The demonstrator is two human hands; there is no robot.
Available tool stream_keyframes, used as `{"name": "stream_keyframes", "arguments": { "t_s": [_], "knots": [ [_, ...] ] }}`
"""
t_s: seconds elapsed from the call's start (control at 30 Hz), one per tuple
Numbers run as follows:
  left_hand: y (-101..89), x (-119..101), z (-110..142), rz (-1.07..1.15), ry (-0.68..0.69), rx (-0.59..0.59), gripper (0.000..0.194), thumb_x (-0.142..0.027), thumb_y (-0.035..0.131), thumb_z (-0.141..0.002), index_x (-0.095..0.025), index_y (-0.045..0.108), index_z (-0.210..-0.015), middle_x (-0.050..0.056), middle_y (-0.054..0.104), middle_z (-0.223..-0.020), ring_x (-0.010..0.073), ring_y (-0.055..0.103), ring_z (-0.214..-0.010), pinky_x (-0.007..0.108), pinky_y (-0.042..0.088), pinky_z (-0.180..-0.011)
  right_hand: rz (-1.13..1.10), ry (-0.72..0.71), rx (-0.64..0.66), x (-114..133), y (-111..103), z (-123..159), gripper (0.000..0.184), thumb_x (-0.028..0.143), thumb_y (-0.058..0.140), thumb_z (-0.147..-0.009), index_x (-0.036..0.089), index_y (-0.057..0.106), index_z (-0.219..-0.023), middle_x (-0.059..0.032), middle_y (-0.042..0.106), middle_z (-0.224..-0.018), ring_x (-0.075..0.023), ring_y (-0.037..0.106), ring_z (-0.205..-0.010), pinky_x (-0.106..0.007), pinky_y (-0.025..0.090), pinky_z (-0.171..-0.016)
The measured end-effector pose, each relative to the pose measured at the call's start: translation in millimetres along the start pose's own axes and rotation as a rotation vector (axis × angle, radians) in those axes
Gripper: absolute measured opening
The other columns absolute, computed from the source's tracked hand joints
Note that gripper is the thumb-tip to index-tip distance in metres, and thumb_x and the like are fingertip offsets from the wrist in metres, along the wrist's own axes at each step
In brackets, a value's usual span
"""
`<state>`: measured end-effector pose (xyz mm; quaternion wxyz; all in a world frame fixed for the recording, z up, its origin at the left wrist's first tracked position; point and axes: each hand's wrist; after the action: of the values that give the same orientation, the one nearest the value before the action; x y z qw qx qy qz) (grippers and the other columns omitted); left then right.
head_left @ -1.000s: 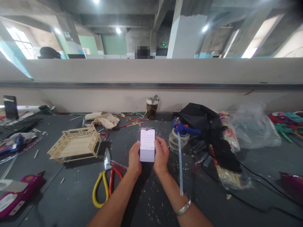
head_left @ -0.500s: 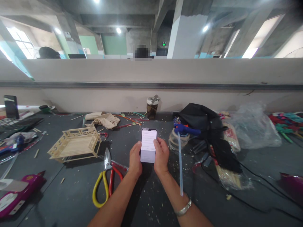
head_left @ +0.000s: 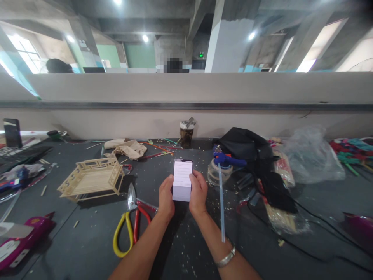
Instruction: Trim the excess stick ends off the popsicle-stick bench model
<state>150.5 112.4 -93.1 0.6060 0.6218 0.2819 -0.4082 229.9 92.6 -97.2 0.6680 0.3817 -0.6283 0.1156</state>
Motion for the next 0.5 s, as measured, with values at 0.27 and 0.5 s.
{"name": "stream_keyframes", "arguments": {
  "t_s": [0.27,0.5],
  "knots": [
    [1.4,-0.3,0.9,0.021,-0.006,-0.009,0.025,-0.039,0.069,-0.071,-0.014,0.069,-0.077,0.001,0.069,-0.073,0.0132,0.058,-0.062,0.024,0.043,-0.060,-0.001,0.015,0.022,-6.7,-2.2,-1.9,0.031,0.040,0.063,-0.073,0.017,0.065,-0.095,-0.0020,0.070,-0.082,-0.0185,0.062,-0.071,-0.030,0.050,-0.065],
    [0.2,0.8,1.1,0.033,-0.008,0.000,0.026,-0.040,0.069,-0.072,-0.014,0.068,-0.075,0.000,0.067,-0.070,0.0118,0.056,-0.060,0.023,0.043,-0.058,0.047,-0.011,0.033,-6.2,-1.7,-2.0,0.035,0.045,0.064,-0.074,0.017,0.064,-0.094,-0.0031,0.070,-0.085,-0.0197,0.063,-0.073,-0.031,0.050,-0.066]
  ]
}}
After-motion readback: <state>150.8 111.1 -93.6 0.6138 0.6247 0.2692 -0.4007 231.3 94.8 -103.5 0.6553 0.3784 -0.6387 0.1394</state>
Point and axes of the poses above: each hand's wrist, its own z-axis away from the middle knuckle, its own y-axis out of the palm, x = y × z
